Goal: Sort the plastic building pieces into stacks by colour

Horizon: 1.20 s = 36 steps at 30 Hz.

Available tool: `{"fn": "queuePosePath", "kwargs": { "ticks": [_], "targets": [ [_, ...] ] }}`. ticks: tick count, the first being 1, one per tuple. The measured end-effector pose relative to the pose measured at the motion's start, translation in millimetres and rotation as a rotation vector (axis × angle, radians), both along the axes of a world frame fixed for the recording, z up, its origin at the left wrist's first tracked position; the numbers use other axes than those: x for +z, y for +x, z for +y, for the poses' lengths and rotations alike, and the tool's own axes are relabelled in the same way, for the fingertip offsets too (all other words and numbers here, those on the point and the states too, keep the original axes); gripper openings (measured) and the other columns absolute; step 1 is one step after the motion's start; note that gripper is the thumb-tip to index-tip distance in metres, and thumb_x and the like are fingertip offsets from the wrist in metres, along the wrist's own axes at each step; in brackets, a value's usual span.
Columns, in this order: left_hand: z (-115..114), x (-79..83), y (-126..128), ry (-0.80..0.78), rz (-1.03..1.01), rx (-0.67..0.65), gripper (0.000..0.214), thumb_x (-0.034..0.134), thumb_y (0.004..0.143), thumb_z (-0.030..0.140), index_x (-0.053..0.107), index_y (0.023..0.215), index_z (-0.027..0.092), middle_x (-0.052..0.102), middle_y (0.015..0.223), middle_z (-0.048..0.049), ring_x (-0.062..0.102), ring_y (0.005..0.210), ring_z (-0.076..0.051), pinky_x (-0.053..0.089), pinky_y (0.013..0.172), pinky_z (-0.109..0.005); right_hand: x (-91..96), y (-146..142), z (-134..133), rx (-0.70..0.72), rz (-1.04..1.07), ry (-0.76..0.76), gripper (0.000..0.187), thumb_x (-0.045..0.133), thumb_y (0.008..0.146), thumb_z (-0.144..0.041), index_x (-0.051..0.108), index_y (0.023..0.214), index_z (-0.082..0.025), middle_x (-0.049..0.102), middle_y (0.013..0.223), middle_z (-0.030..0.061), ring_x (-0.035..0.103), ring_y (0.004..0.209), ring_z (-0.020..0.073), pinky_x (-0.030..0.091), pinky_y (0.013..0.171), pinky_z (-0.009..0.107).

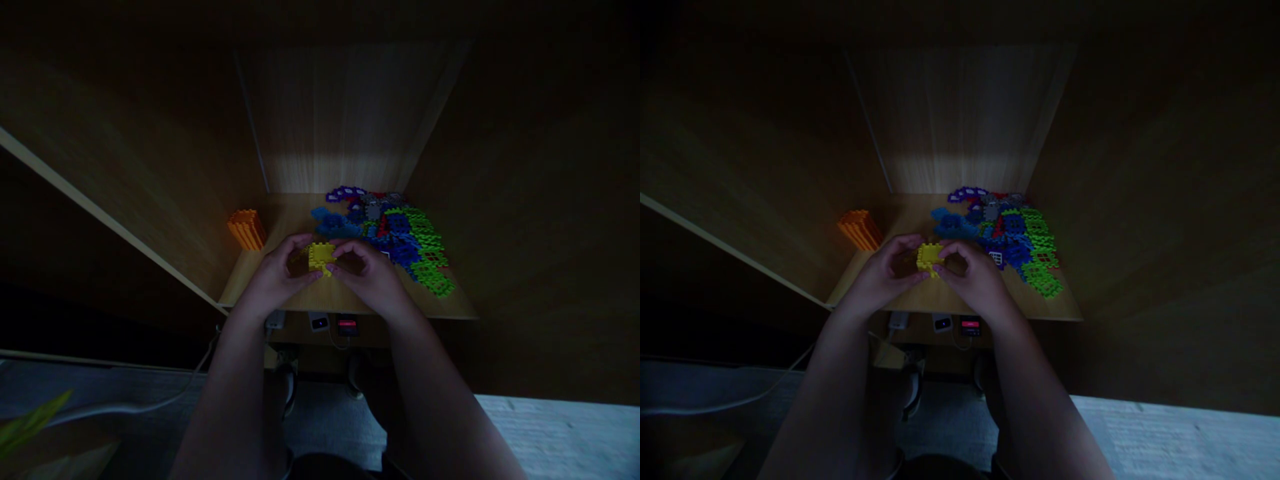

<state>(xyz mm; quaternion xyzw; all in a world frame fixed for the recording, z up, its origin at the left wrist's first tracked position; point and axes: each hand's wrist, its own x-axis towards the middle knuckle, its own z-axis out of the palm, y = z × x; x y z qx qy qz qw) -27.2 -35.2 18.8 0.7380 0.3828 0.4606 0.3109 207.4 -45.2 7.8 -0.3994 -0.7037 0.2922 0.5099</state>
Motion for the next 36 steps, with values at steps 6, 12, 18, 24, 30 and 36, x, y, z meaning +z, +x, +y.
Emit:
{"fn": "queuePosePath", "kwargs": {
  "ticks": [6, 12, 18, 24, 30, 36],
  "targets": [
    [2.8, -4.9, -3.6, -0.019, -0.044, -0.04, 0.061, 0.089, 0.087, 0.036, 0.064, 0.141, 0.028, 0.07, 0.144, -0.0118, 0.069, 0.135, -0.028, 0.055, 0.119, -0.049, 2.4, -1.2, -2.0, 0.003, -0.021, -0.005, 0.02, 0.083, 0.093, -0.038, 0.072, 0.107, -0.031, 0.076, 0.134, 0.0037, 0.072, 0.126, 0.026, 0.055, 0.113, 0.049],
    [4.6, -8.0, -5.4, -0.056, -0.062, -0.057, 0.061, 0.087, 0.089, 0.036, 0.063, 0.144, 0.029, 0.071, 0.142, -0.011, 0.069, 0.134, -0.028, 0.054, 0.12, -0.05, 0.0, -1.4, -0.3, 0.013, -0.023, 0.005, 0.02, 0.083, 0.094, -0.038, 0.071, 0.108, -0.031, 0.076, 0.134, 0.0036, 0.072, 0.125, 0.0259, 0.056, 0.113, 0.048],
    [2.8, -4.7, -5.6, -0.077, -0.044, -0.043, 0.06, 0.086, 0.089, 0.036, 0.062, 0.143, 0.027, 0.071, 0.142, -0.0112, 0.069, 0.134, -0.028, 0.054, 0.119, -0.05, 1.9, -1.1, -0.2, 0.01, -0.054, 0.038, 0.02, 0.083, 0.094, -0.037, 0.071, 0.108, -0.031, 0.075, 0.134, 0.0038, 0.072, 0.124, 0.0263, 0.055, 0.111, 0.048],
    [2.7, -3.4, -4.3, -0.067, -0.048, -0.039, 0.06, 0.087, 0.089, 0.036, 0.062, 0.142, 0.026, 0.07, 0.143, -0.0121, 0.069, 0.133, -0.028, 0.054, 0.119, -0.049, 4.1, -1.7, -0.2, -0.012, -0.082, 0.097, 0.021, 0.084, 0.092, -0.036, 0.071, 0.108, -0.031, 0.074, 0.133, 0.0049, 0.071, 0.125, 0.0266, 0.054, 0.111, 0.048],
    [3.1, -4.6, -5.1, -0.061, -0.036, -0.048, 0.06, 0.085, 0.09, 0.037, 0.061, 0.144, 0.026, 0.069, 0.144, -0.0125, 0.068, 0.135, -0.027, 0.053, 0.12, -0.05, 4.2, -2.0, -1.1, 0.004, -0.076, 0.102, 0.018, 0.08, 0.096, -0.035, 0.071, 0.109, -0.03, 0.075, 0.129, 0.0052, 0.072, 0.122, 0.0252, 0.056, 0.108, 0.045],
    [-0.7, 0.0, -3.0, -0.032, -0.023, -0.025, 0.057, 0.085, 0.09, 0.039, 0.063, 0.14, 0.025, 0.071, 0.142, -0.0123, 0.069, 0.134, -0.027, 0.055, 0.118, -0.046, 3.9, -0.9, -1.4, 0.005, -0.083, 0.103, 0.016, 0.079, 0.097, -0.036, 0.071, 0.11, -0.031, 0.074, 0.131, 0.0048, 0.071, 0.122, 0.0251, 0.055, 0.109, 0.046]
  ]
}}
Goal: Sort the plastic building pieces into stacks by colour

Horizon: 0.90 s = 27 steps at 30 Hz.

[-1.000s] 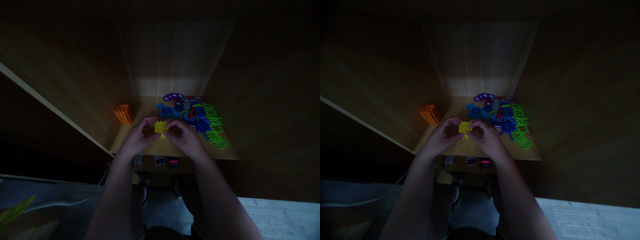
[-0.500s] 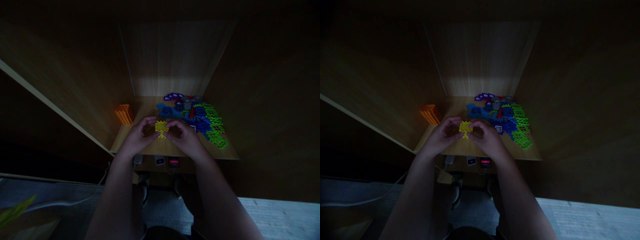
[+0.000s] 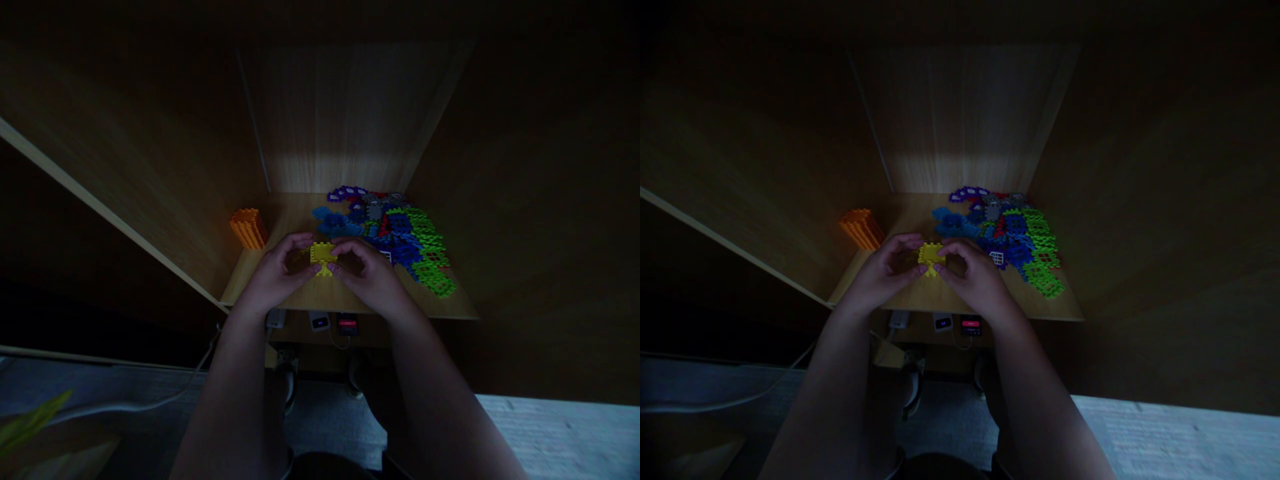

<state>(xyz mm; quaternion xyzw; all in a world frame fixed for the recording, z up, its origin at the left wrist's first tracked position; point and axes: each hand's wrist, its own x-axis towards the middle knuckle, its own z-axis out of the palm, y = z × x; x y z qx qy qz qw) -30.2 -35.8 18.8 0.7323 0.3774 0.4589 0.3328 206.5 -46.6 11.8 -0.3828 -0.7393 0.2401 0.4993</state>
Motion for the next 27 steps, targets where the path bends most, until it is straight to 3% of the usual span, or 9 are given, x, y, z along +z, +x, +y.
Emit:
{"fn": "queuePosePath", "kwargs": {
  "ticks": [2, 5, 7, 10, 13, 19, 27],
  "targets": [
    [-1.9, 2.7, 0.7, 0.026, 0.006, 0.027, 0.049, 0.079, 0.095, 0.042, 0.064, 0.138, 0.024, 0.071, 0.143, -0.0121, 0.069, 0.134, -0.026, 0.056, 0.117, -0.045, 0.6, 0.4, -0.5, -0.011, -0.008, -0.004, 0.016, 0.078, 0.098, -0.037, 0.071, 0.111, -0.031, 0.074, 0.132, 0.005, 0.071, 0.123, 0.0257, 0.055, 0.109, 0.047],
    [-4.0, 7.4, 1.2, 0.089, 0.086, 0.175, 0.031, 0.061, 0.107, 0.04, 0.068, 0.133, 0.024, 0.075, 0.137, -0.0099, 0.072, 0.128, -0.025, 0.057, 0.114, -0.044, 1.9, 0.5, -1.7, -0.034, -0.002, -0.013, 0.012, 0.074, 0.101, -0.038, 0.071, 0.111, -0.031, 0.074, 0.131, 0.0052, 0.07, 0.124, 0.0257, 0.055, 0.11, 0.047],
    [-4.0, 9.6, 1.0, 0.15, 0.192, 0.29, 0.027, 0.052, 0.11, 0.03, 0.07, 0.129, 0.023, 0.077, 0.13, -0.0087, 0.073, 0.122, -0.024, 0.058, 0.112, -0.044, 2.5, 0.4, -2.2, -0.043, 0.017, -0.012, 0.011, 0.072, 0.103, -0.038, 0.071, 0.11, -0.03, 0.074, 0.13, 0.0052, 0.07, 0.123, 0.0252, 0.055, 0.109, 0.046],
    [-1.3, 9.3, -0.6, 0.225, 0.355, 0.377, 0.034, 0.047, 0.103, 0.011, 0.072, 0.124, 0.02, 0.077, 0.127, -0.0096, 0.073, 0.121, -0.024, 0.058, 0.111, -0.043, 2.7, 0.4, -2.6, -0.049, 0.041, -0.009, 0.01, 0.07, 0.104, -0.04, 0.071, 0.109, -0.03, 0.073, 0.128, 0.0054, 0.07, 0.121, 0.0251, 0.055, 0.107, 0.046],
    [2.9, 5.4, -3.1, 0.241, 0.475, 0.401, 0.039, 0.049, 0.095, 0.003, 0.074, 0.12, 0.018, 0.078, 0.127, -0.0113, 0.072, 0.123, -0.026, 0.057, 0.113, -0.043, 2.7, 0.8, -2.6, -0.053, 0.052, -0.009, 0.011, 0.069, 0.104, -0.04, 0.072, 0.108, -0.03, 0.073, 0.129, 0.0057, 0.07, 0.12, 0.0251, 0.055, 0.107, 0.046],
    [5.6, 2.4, -3.7, 0.246, 0.599, 0.38, 0.026, 0.057, 0.097, 0.012, 0.078, 0.111, 0.018, 0.079, 0.12, -0.0117, 0.074, 0.115, -0.028, 0.06, 0.108, -0.044, 2.9, 1.5, -1.8, -0.057, 0.054, -0.004, 0.011, 0.069, 0.105, -0.039, 0.071, 0.107, -0.029, 0.072, 0.129, 0.0064, 0.069, 0.121, 0.0248, 0.055, 0.108, 0.045],
    [5.6, 1.8, -2.4, 0.23, 0.529, 0.391, 0.017, 0.065, 0.096, 0.024, 0.079, 0.105, 0.019, 0.077, 0.118, -0.0144, 0.073, 0.114, -0.033, 0.06, 0.106, -0.051, 3.7, 1.8, -2.3, -0.056, 0.038, -0.003, 0.011, 0.068, 0.105, -0.039, 0.071, 0.108, -0.029, 0.073, 0.128, 0.0061, 0.07, 0.121, 0.0246, 0.055, 0.108, 0.046]
  ]
}}
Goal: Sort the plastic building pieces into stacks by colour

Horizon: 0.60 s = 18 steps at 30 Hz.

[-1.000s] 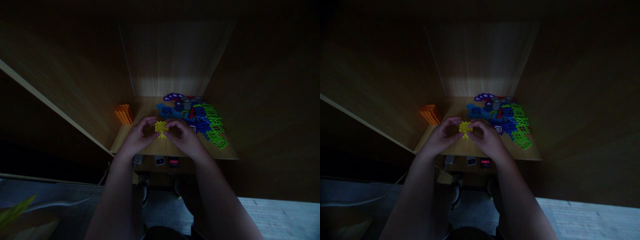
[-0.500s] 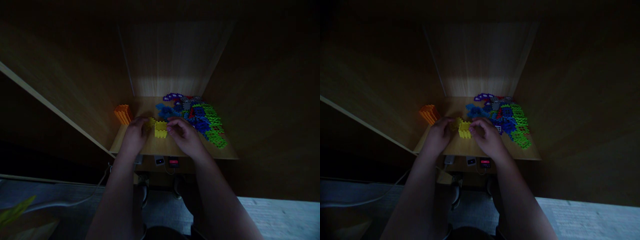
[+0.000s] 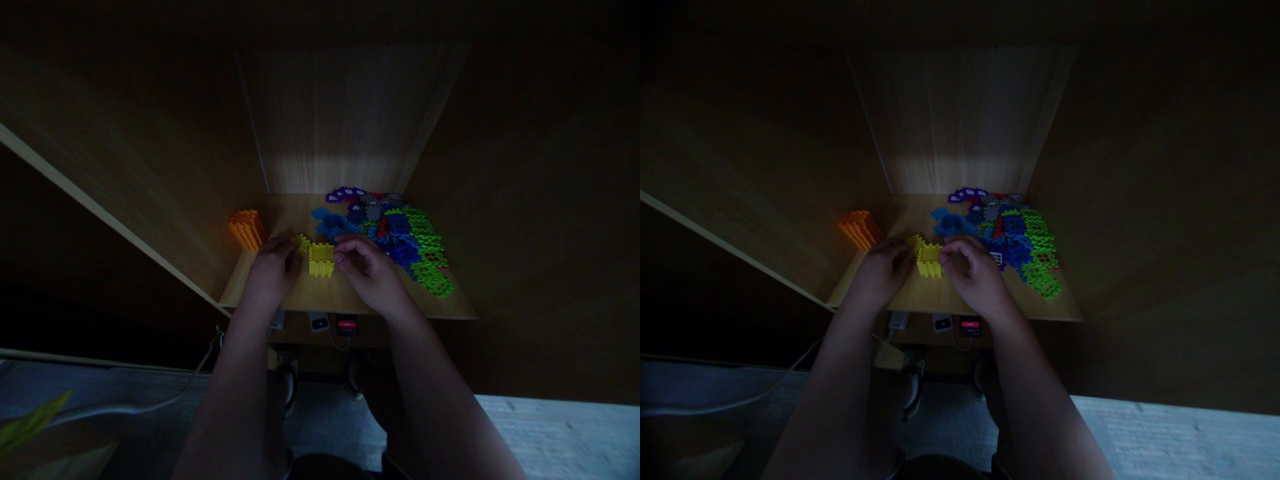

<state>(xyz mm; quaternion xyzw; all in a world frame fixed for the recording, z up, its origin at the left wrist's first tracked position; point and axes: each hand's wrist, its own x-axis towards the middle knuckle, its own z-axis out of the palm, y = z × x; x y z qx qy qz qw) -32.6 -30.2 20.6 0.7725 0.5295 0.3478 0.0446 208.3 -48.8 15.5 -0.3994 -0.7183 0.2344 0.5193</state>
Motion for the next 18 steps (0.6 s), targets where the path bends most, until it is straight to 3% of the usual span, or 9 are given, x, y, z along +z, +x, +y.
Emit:
{"fn": "queuePosePath", "kwargs": {
  "ticks": [5, 11, 18],
  "targets": [
    [0.0, -2.6, 0.0, -0.009, -0.037, 0.006, 0.017, 0.071, 0.092, 0.026, 0.078, 0.107, 0.02, 0.077, 0.12, -0.0142, 0.071, 0.116, -0.033, 0.058, 0.109, -0.054, -0.1, -0.5, -0.9, -0.004, -0.004, -0.014, 0.013, 0.068, 0.105, -0.042, 0.071, 0.107, -0.029, 0.073, 0.129, 0.0064, 0.07, 0.12, 0.0244, 0.056, 0.108, 0.046],
    [-0.8, 0.2, 1.3, -0.054, -0.031, 0.007, 0.008, 0.069, 0.093, 0.026, 0.074, 0.097, 0.022, 0.077, 0.101, -0.0107, 0.072, 0.099, -0.031, 0.058, 0.098, -0.049, -1.8, -0.4, 0.3, -0.001, -0.009, -0.016, 0.011, 0.069, 0.105, -0.039, 0.071, 0.107, -0.029, 0.074, 0.127, 0.0055, 0.07, 0.12, 0.024, 0.055, 0.108, 0.045],
    [-1.3, 2.7, 1.3, -0.037, -0.041, 0.018, 0.006, 0.069, 0.092, 0.024, 0.071, 0.097, 0.021, 0.075, 0.104, -0.0111, 0.07, 0.103, -0.031, 0.057, 0.099, -0.048, -0.6, -0.6, -0.1, 0.003, -0.012, -0.008, 0.012, 0.068, 0.105, -0.04, 0.07, 0.106, -0.029, 0.074, 0.126, 0.0058, 0.071, 0.119, 0.0243, 0.056, 0.106, 0.045]
  ]
}}
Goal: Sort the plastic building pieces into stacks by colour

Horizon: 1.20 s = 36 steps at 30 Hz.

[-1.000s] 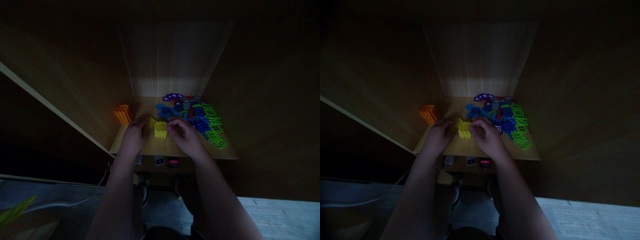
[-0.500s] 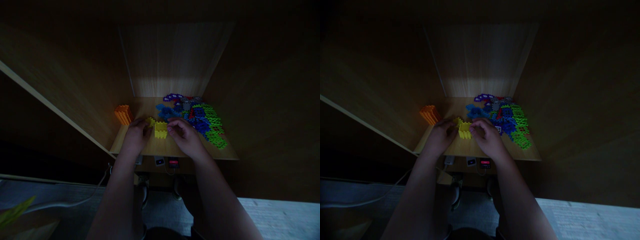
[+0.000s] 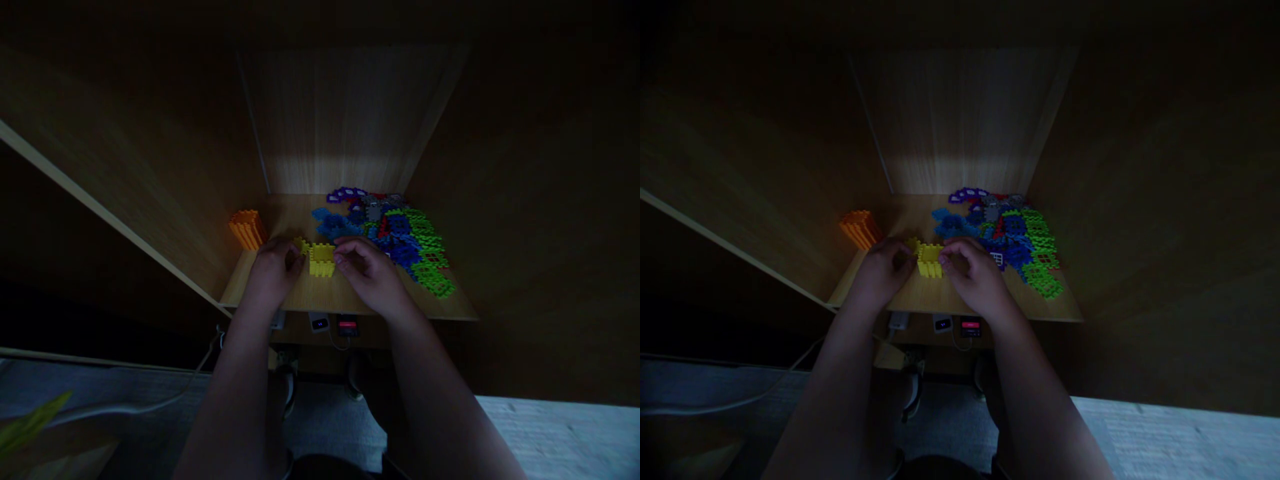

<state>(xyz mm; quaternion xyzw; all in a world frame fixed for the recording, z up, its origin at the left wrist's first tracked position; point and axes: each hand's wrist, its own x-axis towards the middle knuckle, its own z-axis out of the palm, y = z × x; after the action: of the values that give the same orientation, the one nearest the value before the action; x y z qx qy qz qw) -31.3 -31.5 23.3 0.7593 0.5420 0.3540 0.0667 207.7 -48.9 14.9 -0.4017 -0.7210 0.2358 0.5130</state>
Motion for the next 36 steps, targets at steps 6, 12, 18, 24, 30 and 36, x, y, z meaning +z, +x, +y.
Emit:
{"fn": "queuePosePath", "kwargs": {
  "ticks": [6, 12, 18, 24, 30, 36],
  "targets": [
    [-3, 1.6, -1, 0.066, -0.084, 0.06, 0.017, 0.071, 0.094, 0.029, 0.068, 0.109, 0.021, 0.075, 0.113, -0.0116, 0.071, 0.107, -0.03, 0.057, 0.101, -0.048, 1.0, 0, -1, -0.007, -0.005, 0.001, 0.012, 0.068, 0.105, -0.041, 0.071, 0.107, -0.029, 0.075, 0.127, 0.0058, 0.071, 0.119, 0.0249, 0.056, 0.107, 0.046],
    [-11, 10.2, 1, 0.251, -0.121, 0.07, 0.019, 0.069, 0.098, 0.029, 0.065, 0.115, 0.023, 0.073, 0.123, -0.0112, 0.068, 0.121, -0.03, 0.055, 0.109, -0.049, 2.6, -1, -1, -0.018, 0.003, 0.006, 0.011, 0.068, 0.105, -0.039, 0.071, 0.106, -0.029, 0.074, 0.126, 0.0062, 0.071, 0.117, 0.0252, 0.057, 0.107, 0.047],
    [-22, 19.1, 4, 0.388, -0.154, 0.0, 0.025, 0.072, 0.095, 0.028, 0.063, 0.118, 0.024, 0.071, 0.134, -0.0106, 0.067, 0.127, -0.028, 0.056, 0.109, -0.047, 8.7, -2, -8, -0.058, -0.039, 0.085, 0.02, 0.066, 0.106, -0.036, 0.07, 0.125, -0.033, 0.073, 0.129, 0.0059, 0.07, 0.12, 0.0258, 0.058, 0.105, 0.047],
    [-35, 30.5, 19, 0.384, -0.137, -0.123, 0.034, 0.077, 0.092, 0.029, 0.061, 0.122, 0.026, 0.072, 0.134, -0.0095, 0.068, 0.125, -0.028, 0.057, 0.107, -0.047, 15.2, -3, -17, -0.059, -0.121, 0.233, 0.039, 0.068, 0.104, -0.033, 0.066, 0.142, -0.04, 0.074, 0.138, 0.0042, 0.07, 0.125, 0.0299, 0.058, 0.108, 0.055],
    [-40, 30.5, 37, 0.391, -0.128, -0.21, 0.037, 0.08, 0.095, 0.038, 0.061, 0.124, 0.027, 0.075, 0.126, -0.0084, 0.071, 0.121, -0.027, 0.061, 0.101, -0.046, 11.7, 1, -18, -0.129, -0.078, 0.243, 0.014, 0.066, 0.104, -0.033, 0.075, 0.115, -0.035, 0.08, 0.109, 0.0038, 0.075, 0.102, 0.028, 0.062, 0.093, 0.049],
    [-38, 27.1, 39, 0.417, -0.165, -0.195, 0.019, 0.073, 0.102, 0.033, 0.068, 0.119, 0.024, 0.079, 0.112, -0.0063, 0.076, 0.103, -0.021, 0.063, 0.09, -0.038, 3.1, 2, -17, -0.175, 0.048, 0.138, 0.015, 0.066, 0.105, -0.039, 0.071, 0.119, -0.033, 0.079, 0.107, 0.0033, 0.076, 0.098, 0.0252, 0.062, 0.086, 0.041]
  ]
}}
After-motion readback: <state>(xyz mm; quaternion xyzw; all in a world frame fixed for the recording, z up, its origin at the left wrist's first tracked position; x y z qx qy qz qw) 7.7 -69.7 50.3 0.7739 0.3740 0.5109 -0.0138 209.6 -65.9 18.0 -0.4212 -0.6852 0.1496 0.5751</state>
